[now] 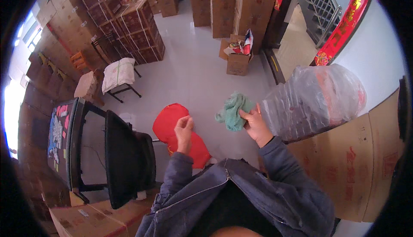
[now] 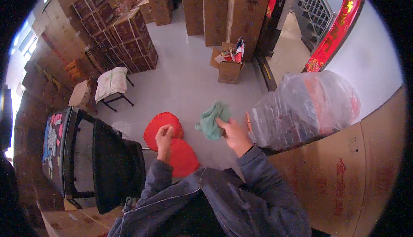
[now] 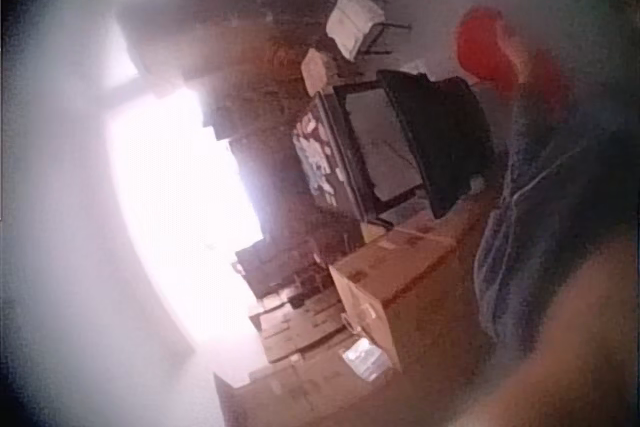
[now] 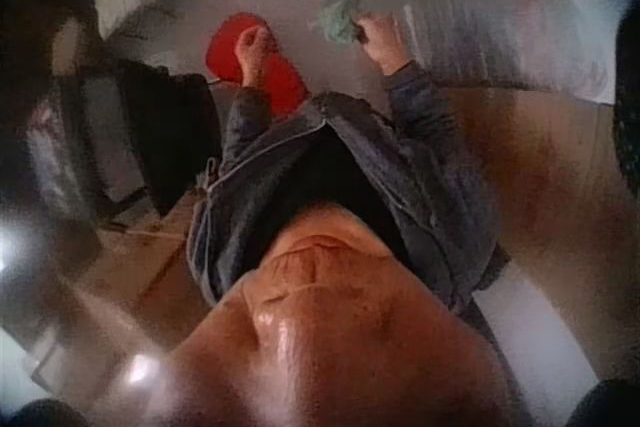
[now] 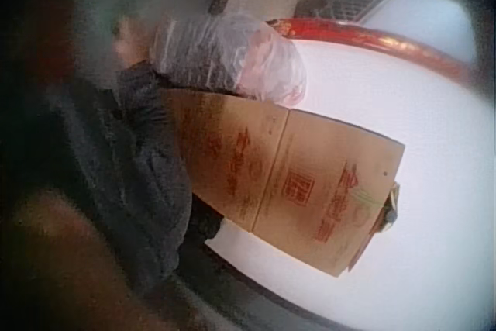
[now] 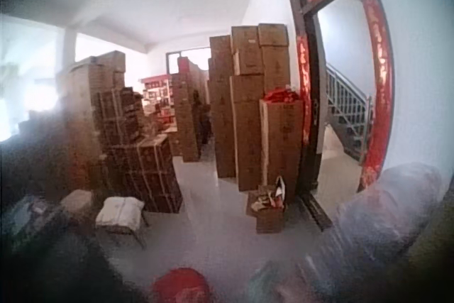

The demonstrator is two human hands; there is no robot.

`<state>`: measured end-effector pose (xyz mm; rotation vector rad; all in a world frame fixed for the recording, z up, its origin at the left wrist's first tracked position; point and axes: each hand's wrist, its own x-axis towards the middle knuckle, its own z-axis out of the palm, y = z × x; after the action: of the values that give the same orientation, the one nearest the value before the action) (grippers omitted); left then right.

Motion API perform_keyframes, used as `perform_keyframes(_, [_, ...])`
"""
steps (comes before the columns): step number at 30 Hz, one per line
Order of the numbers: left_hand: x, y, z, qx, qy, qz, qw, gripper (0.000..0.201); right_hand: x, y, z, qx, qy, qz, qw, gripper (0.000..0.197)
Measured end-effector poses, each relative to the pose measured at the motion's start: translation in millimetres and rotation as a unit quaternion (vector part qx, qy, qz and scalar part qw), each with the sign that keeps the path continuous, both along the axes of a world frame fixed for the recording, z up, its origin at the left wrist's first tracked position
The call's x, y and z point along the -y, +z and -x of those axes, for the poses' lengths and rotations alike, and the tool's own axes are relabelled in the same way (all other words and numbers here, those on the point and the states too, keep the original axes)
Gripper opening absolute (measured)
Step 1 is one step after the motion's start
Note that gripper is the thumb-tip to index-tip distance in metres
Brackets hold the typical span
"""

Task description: The person wipes a black plastic bag with a green cloth, then walks through a storage area and wipes a cardboard box. The person also picks up a plastic container with playing cards and places it on a table.

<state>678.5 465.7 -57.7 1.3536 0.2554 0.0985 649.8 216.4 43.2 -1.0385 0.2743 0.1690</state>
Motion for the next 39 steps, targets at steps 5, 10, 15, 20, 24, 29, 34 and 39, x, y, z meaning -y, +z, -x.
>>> perform_keyframes(5, [43, 26, -42, 0.022, -0.185, -0.019, 0.982, 0.037, 2, -3, -42, 0.008, 0.057, 0.194, 0.979, 0.028])
perform_keyframes(10, [65, 46, -90, 0.124, -0.288, -0.121, 0.942, 0.066, 23, -22, -104, 0.137, 0.203, 0.423, 0.873, 0.03])
perform_keyframes(15, [84, 37, -164, 0.195, -0.319, -0.259, 0.891, 0.07, 36, -43, -193, 0.26, 0.279, 0.528, 0.759, 0.028])
perform_keyframes(20, [112, 33, -265, 0.092, -0.298, -0.21, 0.926, 0.051, 61, -24, -305, 0.281, 0.274, 0.522, 0.758, 0.031])
perform_keyframes(24, [143, 31, -333, 0.013, -0.239, -0.179, 0.954, 0.029, 84, -15, -380, 0.266, 0.191, 0.451, 0.831, 0.03])
perform_keyframes(29, [165, 30, -393, 0.013, -0.142, -0.249, 0.958, 0.02, 85, -19, -445, 0.243, 0.164, 0.491, 0.82, 0.028])
perform_keyframes(34, [149, 34, -456, 0.02, -0.122, -0.277, 0.953, 0.021, 63, -27, -509, 0.259, 0.097, 0.411, 0.869, 0.027])
perform_keyframes(39, [128, 24, -536, 0.093, -0.09, -0.086, 0.988, 0.029, 46, -26, -591, 0.273, 0.101, 0.461, 0.839, 0.022])
